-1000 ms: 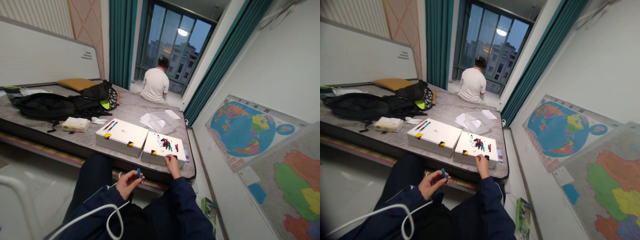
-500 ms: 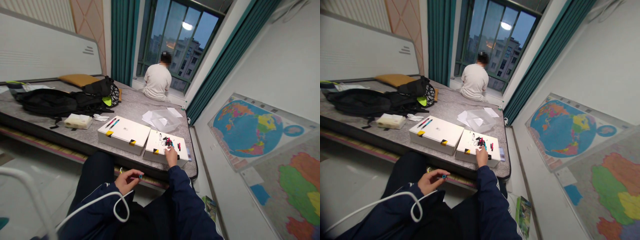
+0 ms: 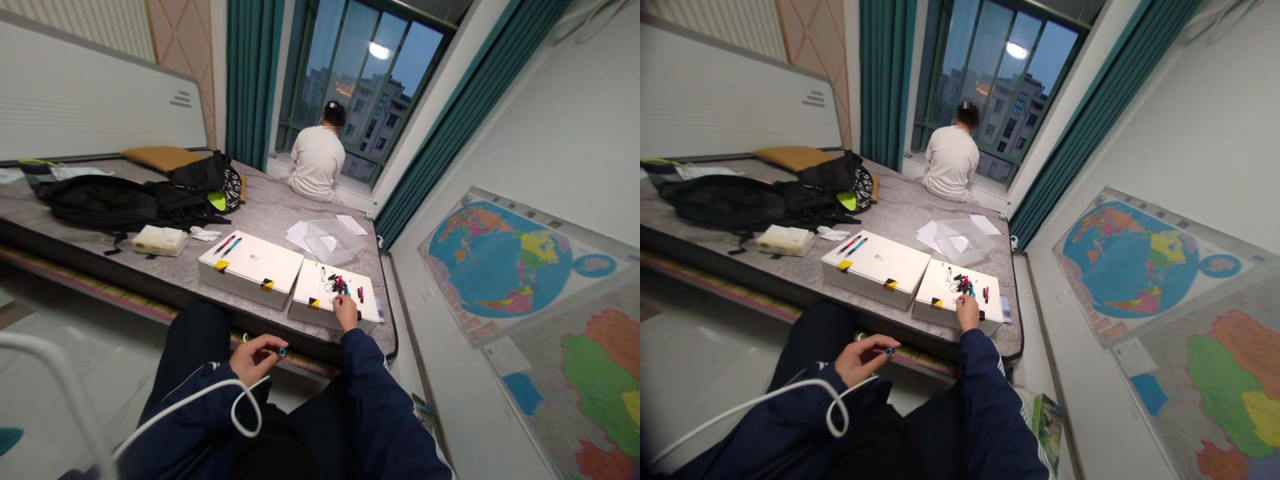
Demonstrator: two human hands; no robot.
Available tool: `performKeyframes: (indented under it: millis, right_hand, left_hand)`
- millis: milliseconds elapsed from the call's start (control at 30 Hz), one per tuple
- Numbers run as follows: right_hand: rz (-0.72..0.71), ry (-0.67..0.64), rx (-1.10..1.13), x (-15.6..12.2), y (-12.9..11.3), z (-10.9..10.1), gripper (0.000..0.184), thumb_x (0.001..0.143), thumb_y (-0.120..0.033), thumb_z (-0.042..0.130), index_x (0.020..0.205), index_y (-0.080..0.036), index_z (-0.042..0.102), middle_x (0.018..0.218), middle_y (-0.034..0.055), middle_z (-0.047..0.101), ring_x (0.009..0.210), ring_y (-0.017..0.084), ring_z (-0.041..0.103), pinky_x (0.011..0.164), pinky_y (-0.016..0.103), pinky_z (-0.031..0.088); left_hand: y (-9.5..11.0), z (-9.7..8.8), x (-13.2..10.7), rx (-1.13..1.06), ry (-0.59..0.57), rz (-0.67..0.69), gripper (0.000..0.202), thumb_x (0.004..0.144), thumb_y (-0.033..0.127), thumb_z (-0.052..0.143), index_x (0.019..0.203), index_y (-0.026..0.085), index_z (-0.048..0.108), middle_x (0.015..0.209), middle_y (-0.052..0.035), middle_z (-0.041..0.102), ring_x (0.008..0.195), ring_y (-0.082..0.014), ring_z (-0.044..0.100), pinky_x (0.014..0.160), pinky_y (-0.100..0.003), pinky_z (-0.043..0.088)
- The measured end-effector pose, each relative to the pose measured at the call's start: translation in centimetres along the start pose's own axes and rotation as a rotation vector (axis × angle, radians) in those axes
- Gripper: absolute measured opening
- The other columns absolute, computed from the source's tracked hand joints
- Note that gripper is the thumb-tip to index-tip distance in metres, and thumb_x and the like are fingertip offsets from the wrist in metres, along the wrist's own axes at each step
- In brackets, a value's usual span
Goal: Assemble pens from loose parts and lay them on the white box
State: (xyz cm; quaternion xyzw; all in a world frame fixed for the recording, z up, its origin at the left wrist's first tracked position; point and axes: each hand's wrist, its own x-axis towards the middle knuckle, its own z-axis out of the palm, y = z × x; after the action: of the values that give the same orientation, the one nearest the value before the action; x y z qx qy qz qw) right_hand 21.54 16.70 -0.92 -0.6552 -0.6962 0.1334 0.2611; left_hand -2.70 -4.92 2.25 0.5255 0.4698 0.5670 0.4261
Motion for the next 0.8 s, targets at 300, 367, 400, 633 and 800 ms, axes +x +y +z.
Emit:
performKeyframes:
  millis: [300,367,400,633,800]
  right_hand:
    - [0.235,-0.035,1.006,-4.9,-4.5,-1.3,0.036,0.073,-0.045,0.069,0.090,-0.014,0.064,0.089,0.0065,0.068,0.061,0.014,0.063,0.049,0.023,0.050]
    - [0.222,-0.140,1.171,-8.4,-6.8,-1.8,0.035,0.073,-0.044,0.072,0.091,-0.015,0.065,0.091,0.0068,0.068,0.062,0.014,0.063,0.047,0.021,0.049]
    - [0.198,-0.180,1.228,-10.2,-7.8,-2.1,0.033,0.074,-0.042,0.072,0.091,-0.015,0.065,0.094,0.0074,0.068,0.063,0.013,0.063,0.047,0.020,0.048]
    - [-0.070,-0.292,1.111,-17.9,-12.0,-4.3,0.018,0.081,-0.035,0.070,0.084,-0.017,0.070,0.083,0.0043,0.063,0.073,0.016,0.059,0.059,0.024,0.050]
    - [-0.218,-0.262,0.989,-17.5,-11.8,-5.8,0.013,0.081,-0.031,0.070,0.082,-0.019,0.073,0.088,0.0051,0.062,0.084,0.018,0.060,0.071,0.028,0.049]
  left_hand:
    - [-0.2,0.4,0.1,-0.272,-0.156,-0.096,0.012,0.082,0.025,0.061,0.077,0.018,0.052,0.076,-0.0043,0.070,0.069,-0.0146,0.062,0.066,-0.027,0.049]
    - [-0.6,0.9,0.1,-0.374,-0.132,-0.165,0.012,0.078,0.021,0.062,0.074,0.018,0.051,0.064,-0.0001,0.065,0.061,-0.0121,0.057,0.061,-0.024,0.045]
    - [-0.8,1.2,0.1,-0.434,-0.120,-0.209,0.012,0.075,0.020,0.063,0.073,0.018,0.051,0.059,0.0017,0.062,0.058,-0.0114,0.055,0.061,-0.024,0.044]
    - [-0.8,2.5,-0.1,-0.542,-0.188,-0.415,0.037,0.080,0.054,0.062,0.074,0.020,0.047,0.040,0.0129,0.031,0.033,-0.0053,0.025,0.036,-0.019,0.035]
    - [-0.1,2.9,-0.5,-0.506,-0.170,-0.409,0.046,0.078,0.062,0.062,0.070,0.020,0.046,0.037,0.0135,0.028,0.030,-0.0040,0.022,0.032,-0.017,0.032]
